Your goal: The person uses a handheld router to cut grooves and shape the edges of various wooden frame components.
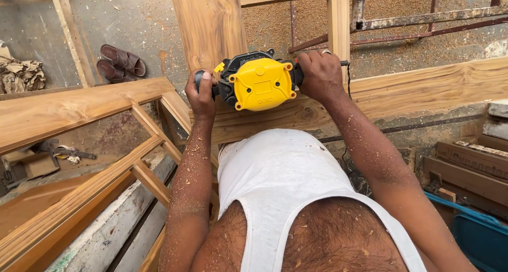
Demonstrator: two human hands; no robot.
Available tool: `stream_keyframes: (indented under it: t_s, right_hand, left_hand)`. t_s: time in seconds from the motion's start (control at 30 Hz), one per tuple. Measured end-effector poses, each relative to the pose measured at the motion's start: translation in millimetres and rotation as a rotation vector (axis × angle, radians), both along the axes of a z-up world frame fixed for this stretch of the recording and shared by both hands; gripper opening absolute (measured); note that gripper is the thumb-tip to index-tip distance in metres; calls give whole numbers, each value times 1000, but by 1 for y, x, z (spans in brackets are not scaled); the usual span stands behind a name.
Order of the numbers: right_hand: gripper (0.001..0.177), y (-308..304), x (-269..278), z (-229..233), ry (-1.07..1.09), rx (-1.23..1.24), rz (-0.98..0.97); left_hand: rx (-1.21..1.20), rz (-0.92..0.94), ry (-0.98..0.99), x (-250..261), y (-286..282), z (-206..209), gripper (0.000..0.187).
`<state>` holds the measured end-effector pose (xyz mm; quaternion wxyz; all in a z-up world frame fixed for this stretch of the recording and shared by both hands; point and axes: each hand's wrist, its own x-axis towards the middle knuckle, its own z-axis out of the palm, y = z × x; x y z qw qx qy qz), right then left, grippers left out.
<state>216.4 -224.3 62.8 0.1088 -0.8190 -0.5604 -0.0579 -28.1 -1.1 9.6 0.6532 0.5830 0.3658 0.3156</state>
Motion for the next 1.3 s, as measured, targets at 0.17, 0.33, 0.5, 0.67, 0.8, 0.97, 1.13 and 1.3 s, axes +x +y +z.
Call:
stream_keyframes:
  t_s: [0.17, 0.33, 0.5, 0.67, 0.8, 0.97, 1.13, 1.3]
  right_hand:
    - [24, 9, 12, -10, -27, -1, 7]
    - [26, 16, 24, -15, -65, -4, 9]
    - [30, 22, 33, -20, -114, 28, 20]
    - [29, 27, 43, -25, -116, 34, 29]
    - [35, 32, 50, -29, -134, 35, 34]
    - [34, 40, 60, -29, -157, 51, 31]
    - [34, 50, 70, -32, -183, 55, 25]
    - [36, 59, 81, -37, -188, 86, 30]
  left_hand:
    - [-6, 15, -23, 14, 11, -3, 25]
    - [11, 2, -53, 26, 22, -2, 24]
    - [7, 3, -8, 37, 34, 1, 28]
    - [22, -3, 19, 46, 44, 0, 31]
    - [43, -12, 15, 53, 53, -2, 31]
    - [64, -18, 9, 63, 63, -3, 30]
    - [72, -28, -18, 74, 77, -5, 29]
    - [91, -32, -21, 85, 89, -8, 29]
